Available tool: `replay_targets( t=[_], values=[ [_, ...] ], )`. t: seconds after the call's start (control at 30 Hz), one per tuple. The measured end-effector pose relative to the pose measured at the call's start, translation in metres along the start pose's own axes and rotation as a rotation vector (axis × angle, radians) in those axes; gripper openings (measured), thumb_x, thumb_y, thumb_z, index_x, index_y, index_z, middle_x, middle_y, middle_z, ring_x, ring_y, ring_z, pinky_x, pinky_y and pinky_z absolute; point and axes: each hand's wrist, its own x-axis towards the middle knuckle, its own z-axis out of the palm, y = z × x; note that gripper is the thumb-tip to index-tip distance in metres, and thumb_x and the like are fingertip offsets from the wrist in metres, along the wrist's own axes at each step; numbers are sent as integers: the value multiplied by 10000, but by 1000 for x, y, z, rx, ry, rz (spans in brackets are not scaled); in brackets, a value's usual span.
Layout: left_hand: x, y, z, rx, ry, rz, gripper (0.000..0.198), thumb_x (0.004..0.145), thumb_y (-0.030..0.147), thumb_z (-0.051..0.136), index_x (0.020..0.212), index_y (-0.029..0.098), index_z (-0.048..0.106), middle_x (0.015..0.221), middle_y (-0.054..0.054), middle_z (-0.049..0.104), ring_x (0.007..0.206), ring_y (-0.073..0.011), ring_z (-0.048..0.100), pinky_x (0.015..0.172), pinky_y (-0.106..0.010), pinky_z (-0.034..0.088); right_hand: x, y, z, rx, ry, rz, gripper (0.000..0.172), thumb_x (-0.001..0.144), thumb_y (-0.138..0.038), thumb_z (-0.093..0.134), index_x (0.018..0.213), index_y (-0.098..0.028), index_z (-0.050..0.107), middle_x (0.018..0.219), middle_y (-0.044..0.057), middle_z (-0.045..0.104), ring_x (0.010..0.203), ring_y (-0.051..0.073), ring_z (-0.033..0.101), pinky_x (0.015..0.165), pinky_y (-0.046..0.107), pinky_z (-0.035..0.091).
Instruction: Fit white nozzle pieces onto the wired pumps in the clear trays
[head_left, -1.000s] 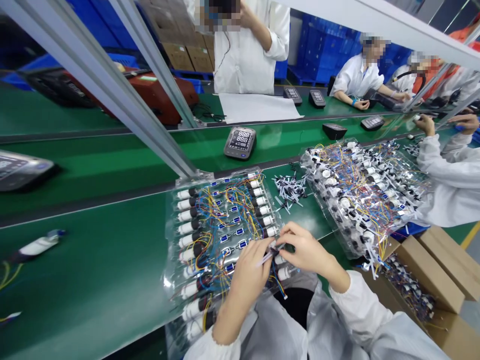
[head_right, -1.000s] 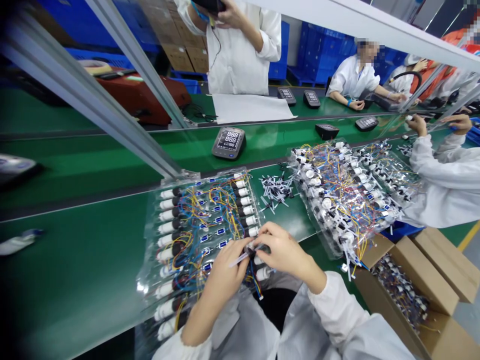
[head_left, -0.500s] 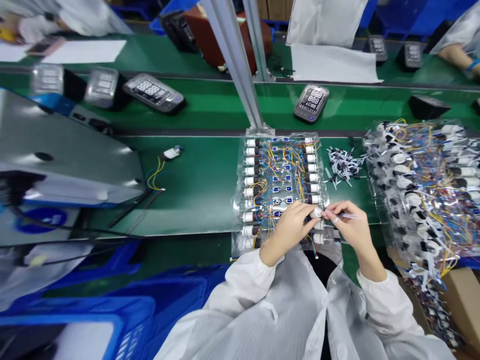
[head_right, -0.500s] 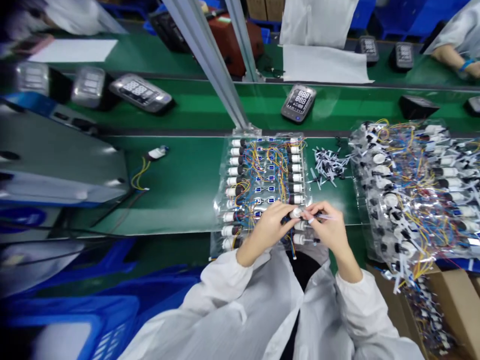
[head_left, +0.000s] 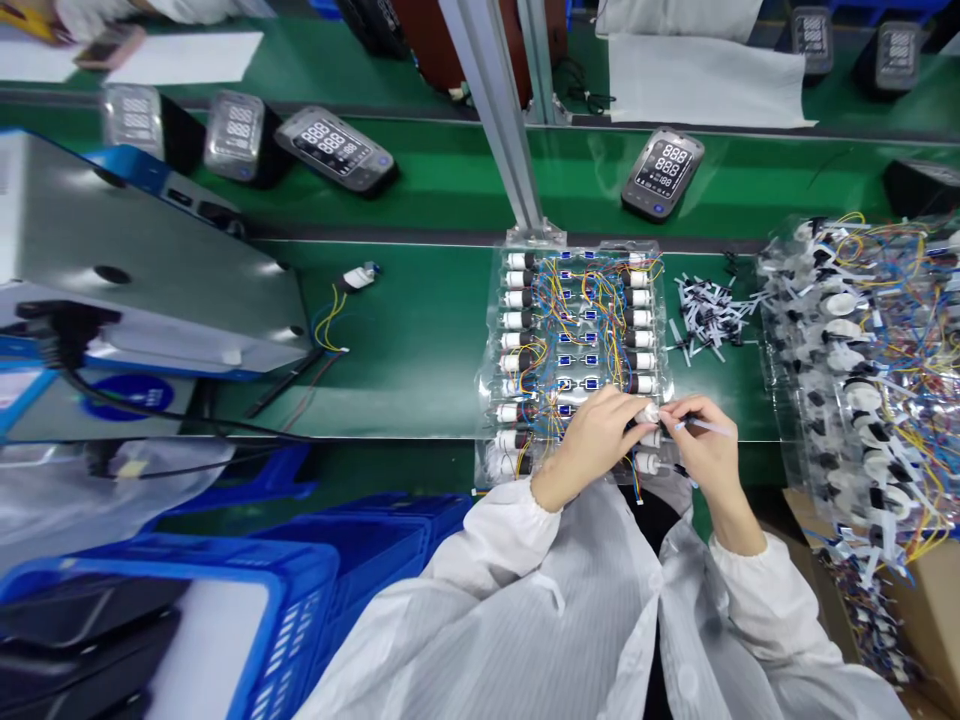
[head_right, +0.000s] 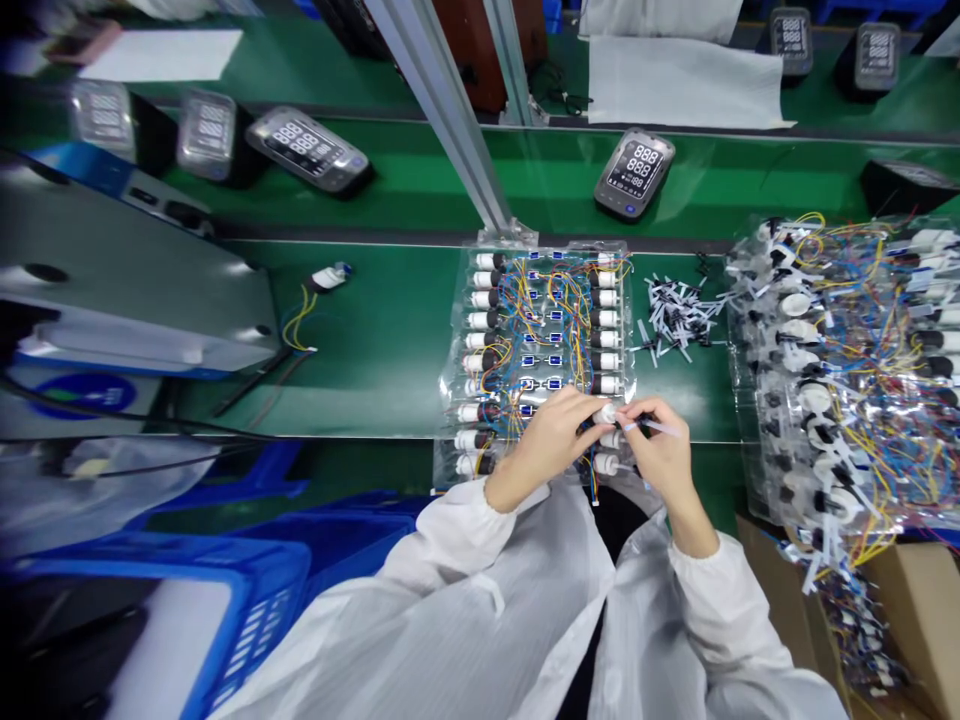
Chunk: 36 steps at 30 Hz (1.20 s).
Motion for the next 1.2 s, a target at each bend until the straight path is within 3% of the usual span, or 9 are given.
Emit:
replay_targets(
  t=[0.37, 0.6, 0.77, 0.87, 1.0, 1.1, 1.2],
  values=[
    [2, -4, 5, 33, -3, 12, 322, 1044, 440, 557, 1160, 170, 688, 1049, -77, 752, 953, -206, 632, 863, -356, 521, 4, 4, 1, 18, -17, 13, 180, 893, -311, 795, 824, -215, 660, 883, 38, 736, 855, 196, 707, 815, 318, 541],
    [6, -4, 4, 133, -51, 38, 381, 1072, 466, 484, 1191, 162, 680, 1034, -73, 749, 975, -205, 657, 891, -355, 515, 8, -1, -1, -138, -21, -127, 182, 887, -291, 772, 761, -223, 659, 873, 42, 734, 832, 212, 703, 793, 337, 525],
    [7, -8, 9, 182, -64, 72, 365, 1080, 426, 481, 1222, 158, 685, 1103, -90, 757, 1023, -207, 674, 911, -368, 516, 14, -7, -10, -332, -123, -241, 132, 896, -278, 700, 766, -258, 693, 884, 44, 748, 850, 247, 719, 807, 387, 535],
    [8, -9, 10, 184, -64, 75, 367, 1073, 433, 498, 1230, 161, 688, 1112, -100, 761, 1032, -211, 687, 918, -375, 522, 17, 2, -14, -254, -120, -184, 148, 873, -327, 739, 753, -256, 687, 896, 61, 753, 860, 266, 724, 808, 404, 551],
    [8, -9, 5, 151, -50, 69, 388, 1064, 468, 507, 1218, 164, 693, 1135, -102, 763, 1048, -217, 691, 938, -371, 526, 16, 12, -12, -74, -21, -25, 211, 791, -350, 855, 795, -240, 675, 920, 73, 757, 853, 252, 718, 792, 377, 571],
    [5, -6, 2, 107, -45, 62, 355, 1054, 454, 536, 1219, 180, 690, 1149, -89, 760, 1074, -220, 685, 959, -373, 524, 12, 4, -13, -118, -29, -75, 192, 807, -334, 856, 837, -237, 694, 938, 68, 761, 879, 239, 721, 830, 367, 566],
    [1, -5, 4, 42, -24, 34, 332, 1039, 439, 576, 1228, 188, 683, 1131, -77, 762, 1068, -219, 679, 960, -384, 520, 10, -10, -16, -224, -115, -134, 147, 851, -320, 822, 848, -235, 702, 925, 58, 770, 867, 229, 734, 826, 358, 562]
  ],
)
